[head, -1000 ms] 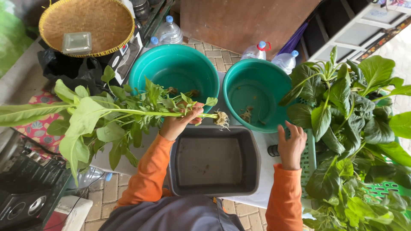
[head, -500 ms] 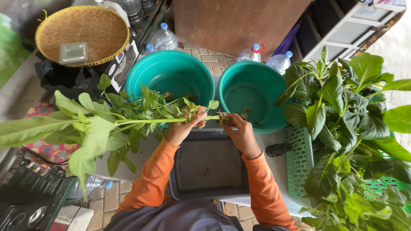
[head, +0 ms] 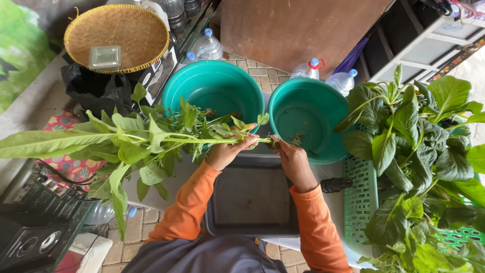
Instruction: The person is handling and inspecting plant seedlings, moving them between containers and a basin.
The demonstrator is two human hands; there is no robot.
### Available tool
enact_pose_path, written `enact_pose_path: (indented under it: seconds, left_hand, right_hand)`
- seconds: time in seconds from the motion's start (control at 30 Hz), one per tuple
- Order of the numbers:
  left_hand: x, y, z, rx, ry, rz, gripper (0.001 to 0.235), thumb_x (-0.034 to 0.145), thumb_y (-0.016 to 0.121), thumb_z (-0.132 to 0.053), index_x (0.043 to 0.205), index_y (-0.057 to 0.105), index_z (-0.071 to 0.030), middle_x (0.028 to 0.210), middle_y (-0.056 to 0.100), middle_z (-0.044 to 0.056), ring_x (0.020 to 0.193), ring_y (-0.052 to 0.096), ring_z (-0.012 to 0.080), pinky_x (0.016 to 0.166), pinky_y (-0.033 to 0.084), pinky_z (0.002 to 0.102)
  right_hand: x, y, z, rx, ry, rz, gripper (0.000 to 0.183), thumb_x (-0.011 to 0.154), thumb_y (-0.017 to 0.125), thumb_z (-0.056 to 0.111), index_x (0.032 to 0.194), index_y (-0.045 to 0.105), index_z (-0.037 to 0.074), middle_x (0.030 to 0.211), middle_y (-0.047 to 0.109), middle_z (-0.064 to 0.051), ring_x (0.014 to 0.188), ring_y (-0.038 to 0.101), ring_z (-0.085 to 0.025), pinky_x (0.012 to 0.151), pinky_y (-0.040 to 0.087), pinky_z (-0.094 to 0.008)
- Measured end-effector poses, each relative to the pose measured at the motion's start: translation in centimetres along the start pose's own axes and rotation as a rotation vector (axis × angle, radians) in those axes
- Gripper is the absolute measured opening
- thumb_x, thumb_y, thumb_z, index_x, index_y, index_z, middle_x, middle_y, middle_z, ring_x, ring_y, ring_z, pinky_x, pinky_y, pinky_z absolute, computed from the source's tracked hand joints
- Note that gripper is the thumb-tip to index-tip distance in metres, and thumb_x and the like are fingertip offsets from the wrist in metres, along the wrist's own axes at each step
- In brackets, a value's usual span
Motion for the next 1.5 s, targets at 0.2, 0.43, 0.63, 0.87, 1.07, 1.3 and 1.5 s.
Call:
enact_pose_path:
  seconds: [0.2, 0.43, 0.63, 0.87, 1.07, 1.3, 1.5]
  left_hand:
    - [-0.1, -0.5, -0.1, -0.002, 0.028, -0.025, 0.044, 0.1, 0.067, -0.017, 0.138, 0.058, 0.004, 0.123, 0.071, 0.013, 0.101, 0.075, 0.0201, 0.084, 0.065, 0.031]
    - [-0.2, -1.1, 0.2, -0.004, 0.002, -0.072, 0.041, 0.1, 0.066, -0.015, 0.136, 0.062, 0.003, 0.124, 0.071, 0.013, 0.097, 0.076, 0.023, 0.08, 0.065, 0.033]
    - [-0.3, -3.5, -1.6, -0.004, 0.007, -0.195, 0.043, 0.098, 0.068, -0.012, 0.138, 0.061, 0.002, 0.115, 0.073, 0.016, 0.094, 0.077, 0.0244, 0.081, 0.066, 0.034]
    - [-0.2, -3.4, -1.0, -0.025, 0.027, -0.155, 0.044, 0.096, 0.068, -0.011, 0.137, 0.059, 0.003, 0.125, 0.071, 0.007, 0.09, 0.076, 0.0217, 0.078, 0.065, 0.033]
    - [0.2, -4.1, 2.9, 0.14, 0.0, -0.144, 0.047, 0.097, 0.072, -0.01, 0.141, 0.06, 0.003, 0.098, 0.072, 0.008, 0.082, 0.073, 0.0143, 0.067, 0.06, 0.026]
    - [0.7, -4.8, 5.7, 0.123, 0.003, -0.123, 0.056, 0.096, 0.069, -0.009, 0.148, 0.051, -0.001, 0.091, 0.065, -0.001, 0.075, 0.064, 0.007, 0.063, 0.055, 0.023]
    - [0.7, -4.5, 7.2, 0.11, -0.02, -0.1, 0.057, 0.097, 0.068, -0.007, 0.151, 0.05, -0.003, 0.084, 0.062, 0.0, 0.072, 0.06, 0.0065, 0.061, 0.05, 0.023]
  right_hand:
    - [0.5, -0.1, -0.4, -0.088, -0.068, 0.017, 0.036, 0.094, 0.056, -0.006, 0.127, 0.068, 0.0, 0.085, 0.073, -0.014, 0.077, 0.074, -0.027, 0.069, 0.057, -0.036]
    - [2.1, -1.2, 0.6, -0.046, -0.066, 0.166, 0.045, 0.092, 0.058, -0.007, 0.132, 0.071, 0.011, 0.079, 0.071, -0.014, 0.067, 0.068, -0.022, 0.067, 0.055, -0.034]
    - [3.4, -5.0, -7.1, 0.014, 0.059, 0.016, 0.051, 0.084, 0.054, -0.015, 0.122, 0.077, 0.01, 0.086, 0.074, -0.013, 0.069, 0.067, -0.014, 0.065, 0.056, -0.029]
    - [4.5, -5.9, -19.0, -0.464, 0.171, -0.112, 0.024, 0.096, 0.077, 0.026, 0.099, 0.076, 0.002, 0.094, 0.076, -0.016, 0.083, 0.071, -0.033, 0.079, 0.056, -0.045]
    - [2.7, -0.3, -29.9, -0.776, 0.228, 0.119, 0.044, 0.084, 0.063, 0.014, 0.127, 0.076, 0.013, 0.105, 0.075, -0.016, 0.103, 0.067, -0.036, 0.095, 0.041, -0.055]
    - [1.8, 0.0, -28.0, -1.05, 0.313, 0.058, 0.017, 0.094, 0.063, 0.021, 0.101, 0.077, 0.016, 0.1, 0.074, -0.009, 0.112, 0.063, -0.027, 0.094, 0.039, -0.047]
    - [1.5, -0.6, -25.1, -0.921, 0.478, 0.033, 0.03, 0.114, 0.06, 0.03, 0.103, 0.074, 0.006, 0.09, 0.076, -0.012, 0.096, 0.067, -0.028, 0.103, 0.04, -0.042]
Point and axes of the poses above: each hand's wrist, its own x-axis towards the middle knuckle, its own y-axis out of the palm, z = x × y, the point moved 4 cm from there along x, towards the middle knuckle
